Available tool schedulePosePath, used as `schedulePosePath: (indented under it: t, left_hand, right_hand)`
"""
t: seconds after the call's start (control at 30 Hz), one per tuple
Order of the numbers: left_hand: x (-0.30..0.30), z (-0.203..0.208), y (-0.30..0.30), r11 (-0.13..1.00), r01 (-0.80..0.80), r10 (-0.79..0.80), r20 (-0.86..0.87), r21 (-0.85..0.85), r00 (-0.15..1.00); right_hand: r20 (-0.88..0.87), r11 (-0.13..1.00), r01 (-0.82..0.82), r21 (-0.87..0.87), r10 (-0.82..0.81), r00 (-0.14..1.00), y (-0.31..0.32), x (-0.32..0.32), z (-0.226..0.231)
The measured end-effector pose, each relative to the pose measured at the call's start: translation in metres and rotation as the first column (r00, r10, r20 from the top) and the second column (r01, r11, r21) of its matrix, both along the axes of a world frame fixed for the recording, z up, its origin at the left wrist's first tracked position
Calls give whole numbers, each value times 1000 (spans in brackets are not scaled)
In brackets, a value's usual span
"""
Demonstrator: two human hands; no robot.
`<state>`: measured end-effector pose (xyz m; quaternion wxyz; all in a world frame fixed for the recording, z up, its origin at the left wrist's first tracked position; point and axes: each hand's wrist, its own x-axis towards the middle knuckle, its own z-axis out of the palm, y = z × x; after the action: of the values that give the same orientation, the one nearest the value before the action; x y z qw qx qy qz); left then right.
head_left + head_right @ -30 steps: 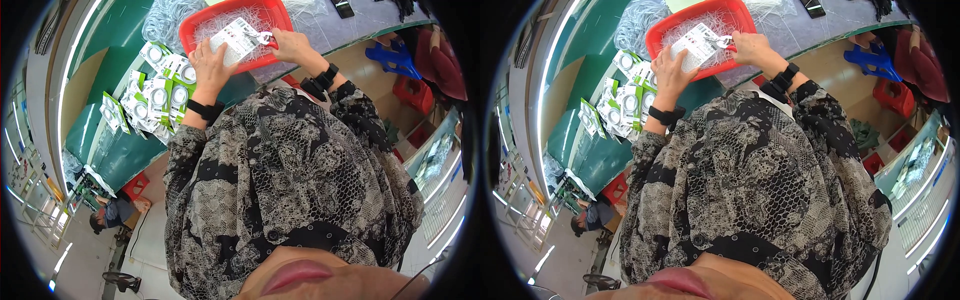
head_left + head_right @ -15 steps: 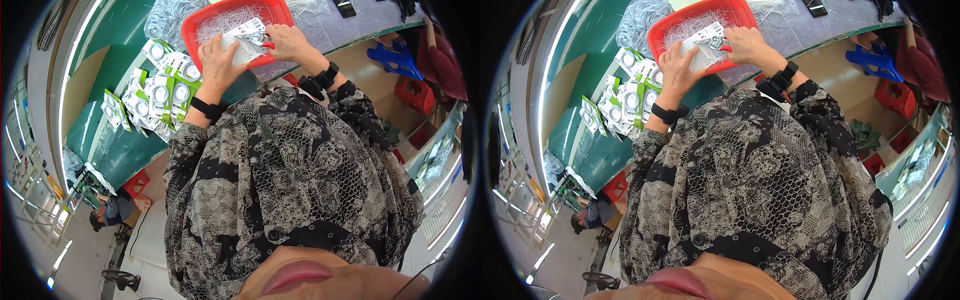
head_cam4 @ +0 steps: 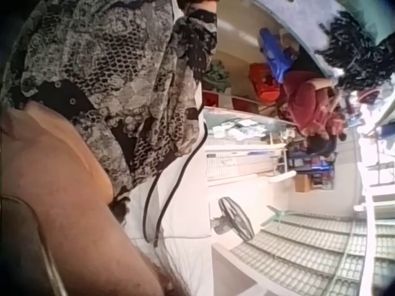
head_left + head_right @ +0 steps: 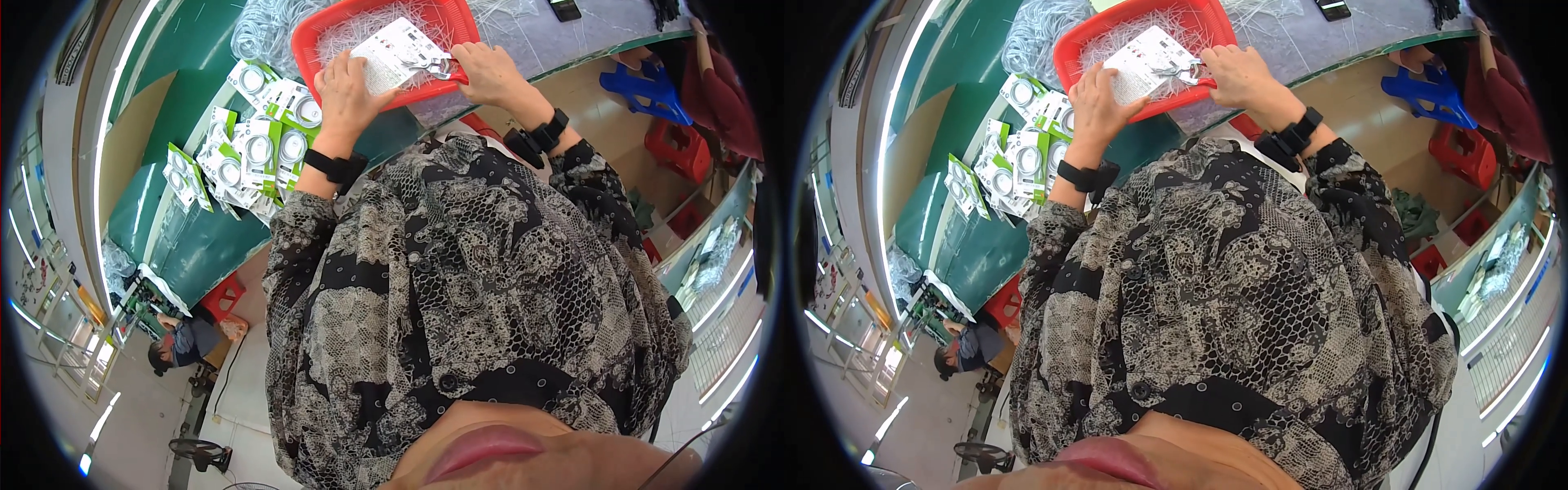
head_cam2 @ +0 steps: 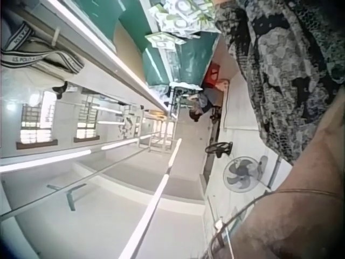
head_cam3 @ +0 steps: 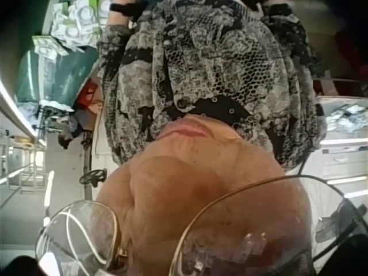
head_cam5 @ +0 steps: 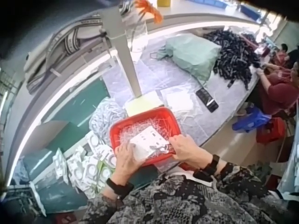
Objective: The person picks up a packaged cable, uses shears to cut the plastic tie from the back of the card, and places it back on the table. This process is repeated for several other packaged cables, one at a time.
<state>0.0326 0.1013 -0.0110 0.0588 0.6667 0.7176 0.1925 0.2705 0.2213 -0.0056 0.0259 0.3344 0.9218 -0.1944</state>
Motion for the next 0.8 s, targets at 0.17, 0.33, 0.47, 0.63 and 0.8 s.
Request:
schedulePosePath:
  t: [0.17,0.33,0.47,0.63,0.8]
  left_hand:
    - [-2,-7,2,995,-40,45,61,-94,997]
    - [4,-4,2,995,-21,27,59,-99,998]
    - [9,3,3,1000,18,-18,-10,-20,1000]
    - [12,4,4,1000,-12,12,-103,5,995]
    - [-6,10,-21,984,-152,149,-36,-90,988]
  right_hand:
    - [-11,998,-16,53,16,1000,-10,6,2]
    - [-32,998,-23,50,24,999,-15,3,5]
    - [-5,999,-31,19,31,999,-16,1,5]
    - [209,977,75,-199,-32,977,-12,-6,13]
    - [-65,947,105,-303,-130,989,-9,-16,2]
